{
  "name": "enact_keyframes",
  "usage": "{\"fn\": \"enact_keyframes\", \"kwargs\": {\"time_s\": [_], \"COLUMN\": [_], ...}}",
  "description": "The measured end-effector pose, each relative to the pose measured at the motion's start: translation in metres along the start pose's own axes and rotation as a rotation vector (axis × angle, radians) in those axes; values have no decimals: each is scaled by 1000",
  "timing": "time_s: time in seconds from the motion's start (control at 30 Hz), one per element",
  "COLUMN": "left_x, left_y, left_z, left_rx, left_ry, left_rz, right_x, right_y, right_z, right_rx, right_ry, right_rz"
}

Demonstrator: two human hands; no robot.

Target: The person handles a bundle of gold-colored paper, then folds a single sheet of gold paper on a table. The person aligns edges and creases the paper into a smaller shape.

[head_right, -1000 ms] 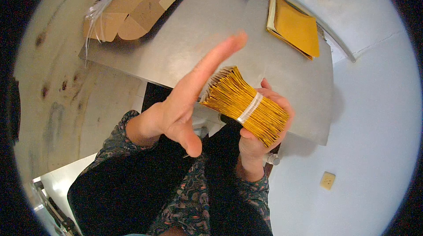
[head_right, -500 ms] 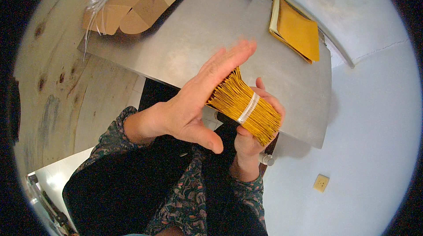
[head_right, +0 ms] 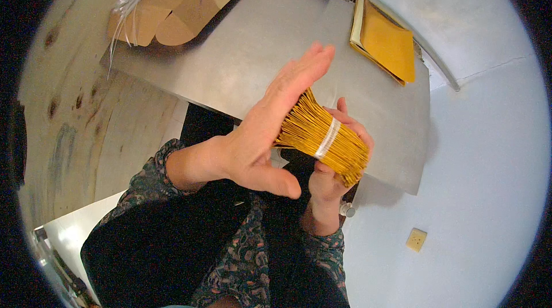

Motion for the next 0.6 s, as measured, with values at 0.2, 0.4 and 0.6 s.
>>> {"fn": "enact_keyframes", "kwargs": {"time_s": [0.2,0.4,0.6], "left_x": [-7,-16,-21], "left_y": [14,22,23], "left_z": [-3,-9,-7], "left_rx": [50,-49,-116], "left_ry": [71,48,-2], "left_rz": [-56,112,109], "right_x": [-11,-28,-32], "right_y": [22,32,30], "right_z": [-4,-2,0], "right_rx": [-43,36,102], "right_ry": [-88,-144,-210], "right_rz": [194,477,610]}}
Point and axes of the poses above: each hand's wrist, its own z-axis towards the middle knuckle, its own y-axis out of the back of the hand, x = y × z, the point moved 3 cm from there along z, towards the middle knuckle, and after that the axes turned 12 degrees about x, right-handed, at the moved point
